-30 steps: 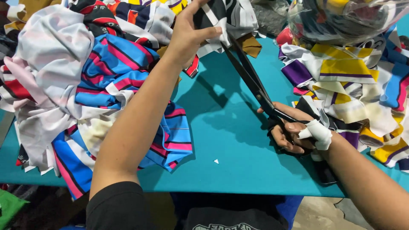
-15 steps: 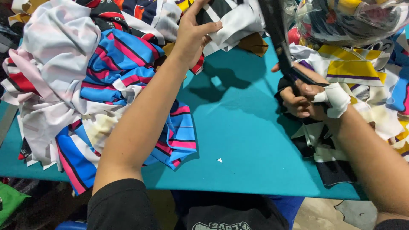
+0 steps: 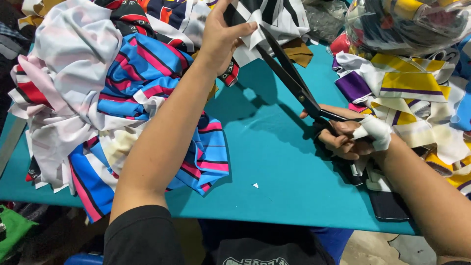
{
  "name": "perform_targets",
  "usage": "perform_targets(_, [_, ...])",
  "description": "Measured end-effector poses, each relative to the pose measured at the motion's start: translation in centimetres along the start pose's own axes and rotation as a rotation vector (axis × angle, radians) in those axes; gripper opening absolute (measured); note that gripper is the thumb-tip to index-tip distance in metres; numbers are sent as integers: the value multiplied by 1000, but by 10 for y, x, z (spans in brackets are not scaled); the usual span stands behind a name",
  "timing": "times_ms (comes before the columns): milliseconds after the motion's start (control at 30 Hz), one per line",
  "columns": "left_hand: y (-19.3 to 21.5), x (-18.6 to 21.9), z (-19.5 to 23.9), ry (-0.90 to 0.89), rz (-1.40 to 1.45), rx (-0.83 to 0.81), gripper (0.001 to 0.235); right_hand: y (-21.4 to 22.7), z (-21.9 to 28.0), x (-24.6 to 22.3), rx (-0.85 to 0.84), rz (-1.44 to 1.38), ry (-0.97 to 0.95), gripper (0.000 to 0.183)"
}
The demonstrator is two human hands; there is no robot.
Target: A person uses large scissors to trim and sort various colorful fabric scraps on a blue work surface.
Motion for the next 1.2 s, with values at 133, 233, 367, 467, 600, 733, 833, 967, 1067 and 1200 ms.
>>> perform_targets(133, [-6, 3, -3, -16, -71, -13, 66, -16, -8, 3, -2, -72, 114, 83])
perform_targets(233, [-11, 2, 1, -26, -155, -45, 73, -26, -12, 11, 49, -76, 177, 77])
perform_targets(367, [-22, -3, 4, 38, -116, -114, 77, -27, -17, 22, 174, -11, 252, 71])
perform_targets(467, [-32, 14, 10, -26, -74, -202, 75, -30, -18, 23, 225, 5, 322, 63])
perform_targets(600, [-41, 13, 15, 71, -126, -191, 79, -32, -19, 25, 274, 42, 297, 66])
perform_targets(733, [-53, 20, 18, 2, -148, -219, 81, -37, -21, 23, 310, 61, 322, 70])
perform_targets(833, [-59, 21, 19, -22, -194, -228, 83, -38, -21, 22, 348, 85, 361, 70])
perform_targets(967, [-59, 10, 19, -12, -135, -225, 74, -37, -21, 23, 348, 42, 395, 65])
perform_targets(1067, [-58, 13, 19, -51, -197, -194, 75, -35, -21, 22, 386, -1, 374, 59])
perform_targets(1200, [-68, 20, 28, 12, -109, -204, 67, -35, -20, 22, 380, 20, 393, 64])
Point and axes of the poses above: each hand's wrist, its own z-axis away from the middle knuckle, its own y-axis out of the back of the hand, x = y × z, the point moved 8 cm from there along -z, towards the middle knuckle, and after that the axes turned 12 degrees about -z, right-handed, at the moved point
